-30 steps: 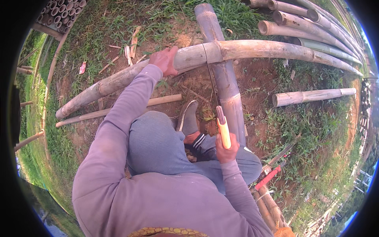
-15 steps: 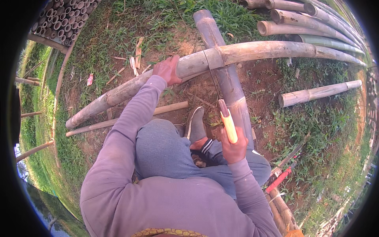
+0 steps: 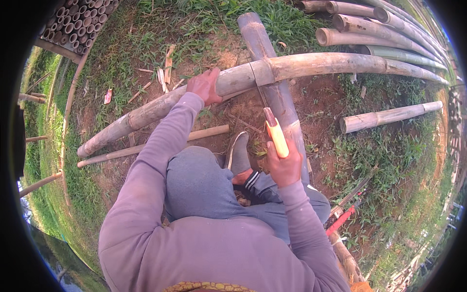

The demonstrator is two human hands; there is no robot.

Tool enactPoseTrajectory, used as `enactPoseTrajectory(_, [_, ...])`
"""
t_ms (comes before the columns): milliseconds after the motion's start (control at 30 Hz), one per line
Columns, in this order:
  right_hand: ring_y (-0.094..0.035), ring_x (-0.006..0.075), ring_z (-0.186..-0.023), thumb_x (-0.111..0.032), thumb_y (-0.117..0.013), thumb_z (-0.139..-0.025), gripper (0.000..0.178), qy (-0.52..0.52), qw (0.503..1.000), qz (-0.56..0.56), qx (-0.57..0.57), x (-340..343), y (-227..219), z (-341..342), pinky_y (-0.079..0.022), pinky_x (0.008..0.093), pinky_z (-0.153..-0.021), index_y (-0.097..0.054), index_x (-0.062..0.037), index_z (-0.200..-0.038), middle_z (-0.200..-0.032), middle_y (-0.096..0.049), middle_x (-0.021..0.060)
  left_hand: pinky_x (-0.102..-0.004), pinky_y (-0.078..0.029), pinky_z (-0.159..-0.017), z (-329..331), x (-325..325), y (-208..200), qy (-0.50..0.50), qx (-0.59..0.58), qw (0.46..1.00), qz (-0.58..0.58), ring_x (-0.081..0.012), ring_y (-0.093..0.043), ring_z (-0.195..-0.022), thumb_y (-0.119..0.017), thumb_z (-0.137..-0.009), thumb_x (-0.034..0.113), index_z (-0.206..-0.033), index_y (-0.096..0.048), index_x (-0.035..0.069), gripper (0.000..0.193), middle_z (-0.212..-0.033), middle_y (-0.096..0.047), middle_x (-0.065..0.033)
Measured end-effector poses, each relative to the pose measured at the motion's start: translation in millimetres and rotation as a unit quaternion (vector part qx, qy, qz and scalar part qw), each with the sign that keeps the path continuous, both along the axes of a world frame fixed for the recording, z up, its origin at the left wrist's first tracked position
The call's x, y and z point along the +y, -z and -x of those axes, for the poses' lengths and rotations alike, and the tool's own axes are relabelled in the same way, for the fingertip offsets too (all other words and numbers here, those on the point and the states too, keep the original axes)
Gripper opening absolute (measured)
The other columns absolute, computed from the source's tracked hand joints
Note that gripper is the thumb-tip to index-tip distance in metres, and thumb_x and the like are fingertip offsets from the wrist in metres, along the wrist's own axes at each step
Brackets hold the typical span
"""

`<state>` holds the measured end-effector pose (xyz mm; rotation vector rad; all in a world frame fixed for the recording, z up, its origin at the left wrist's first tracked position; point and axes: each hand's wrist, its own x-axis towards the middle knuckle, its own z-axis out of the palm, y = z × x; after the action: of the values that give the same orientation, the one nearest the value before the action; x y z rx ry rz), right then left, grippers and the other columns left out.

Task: The person sits on the ground and uses a hand saw to cut long bamboo poles into shorter sections. The person repeatedly positions the saw, cuts through the bamboo, and sets the cut pieces aside.

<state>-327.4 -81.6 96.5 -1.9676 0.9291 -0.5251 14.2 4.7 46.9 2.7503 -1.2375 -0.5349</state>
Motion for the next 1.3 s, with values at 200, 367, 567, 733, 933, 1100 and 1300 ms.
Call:
enactPoseTrajectory(200, [-0.072, 0.0182, -0.070, -0.010, -0.083, -0.097, 0.018, 0.011, 0.999, 0.041, -0.034, -7, 34, 11, -0.056, 0.0351, -0.066, -0.071, 0.0010, -0.103, -0.080, -0.074, 0.0119, -0.0505, -0.058, -0.105, 6, -9, 4, 0.013, -0.003, 1.000, -0.002, -0.0406, -0.072, -0.124, -0.099, -0.073, 0.040, -0.135, -0.054, 0.011, 0.081, -0.132, -0.072, -0.0168])
enactPoseTrajectory(367, [-0.068, 0.0160, -0.065, -0.018, -0.085, -0.098, 0.024, 0.026, 0.999, 0.010, -0.035, -45, 67, -98, -0.052, 0.0370, -0.060, -0.070, -0.0009, -0.104, -0.077, -0.072, 0.0123, -0.0518, -0.057, -0.102, 1, -7, -1, 0.015, -0.004, 1.000, 0.026, -0.0427, -0.071, -0.120, -0.097, -0.069, 0.039, -0.135, -0.053, 0.012, 0.085, -0.129, -0.070, -0.0175])
enactPoseTrajectory(567, [-0.069, 0.0163, -0.068, -0.015, -0.085, -0.096, 0.023, 0.033, 0.995, -0.005, -0.092, -15, 80, -53, -0.054, 0.0364, -0.064, -0.070, -0.0019, -0.107, -0.080, -0.074, 0.0115, -0.0521, -0.057, -0.104, 13, 10, -7, 0.034, 0.040, 0.999, 0.002, -0.0418, -0.070, -0.122, -0.096, -0.069, 0.043, -0.140, -0.053, 0.012, 0.089, -0.130, -0.071, -0.0173])
enactPoseTrajectory(733, [-0.069, 0.0141, -0.073, -0.011, -0.085, -0.095, 0.021, 0.004, 0.990, 0.037, -0.137, -18, 133, -25, -0.055, 0.0329, -0.069, -0.071, -0.0024, -0.109, -0.082, -0.072, 0.0087, -0.0519, -0.056, -0.105, 3, -3, -10, 0.023, 0.064, 0.998, 0.000, -0.0407, -0.070, -0.125, -0.096, -0.069, 0.046, -0.146, -0.053, 0.012, 0.095, -0.136, -0.071, -0.0178])
enactPoseTrajectory(933, [-0.068, 0.0154, -0.068, -0.008, -0.084, -0.094, 0.017, 0.026, 0.995, -0.038, -0.091, -12, 55, -30, -0.055, 0.0342, -0.065, -0.072, -0.0016, -0.105, -0.080, -0.072, 0.0079, -0.0520, -0.055, -0.106, -8, -4, 0, 0.016, 0.057, 0.998, -0.002, -0.0416, -0.070, -0.124, -0.096, -0.067, 0.047, -0.147, -0.054, 0.011, 0.097, -0.134, -0.073, -0.0190])
enactPoseTrajectory(1100, [-0.072, 0.0225, -0.065, -0.004, -0.082, -0.092, 0.015, 0.019, 0.998, -0.014, -0.056, 37, 25, 99, -0.056, 0.0381, -0.064, -0.070, 0.0014, -0.099, -0.075, -0.071, 0.0134, -0.0519, -0.053, -0.108, -14, -7, -10, 0.020, 0.090, 0.996, -0.014, -0.0442, -0.069, -0.127, -0.095, -0.065, 0.047, -0.158, -0.049, 0.008, 0.111, -0.133, -0.074, -0.0224])
enactPoseTrajectory(1300, [-0.074, 0.0359, -0.070, -0.005, -0.083, -0.089, 0.016, 0.007, 0.995, 0.048, -0.092, 20, 94, 73, -0.057, 0.0423, -0.064, -0.070, -0.0005, -0.098, -0.080, -0.072, 0.0167, -0.0516, -0.053, -0.110, -7, -23, -4, 0.038, 0.048, 0.998, -0.017, -0.0458, -0.069, -0.127, -0.096, -0.064, 0.043, -0.157, -0.050, 0.007, 0.110, -0.134, -0.073, -0.0261])
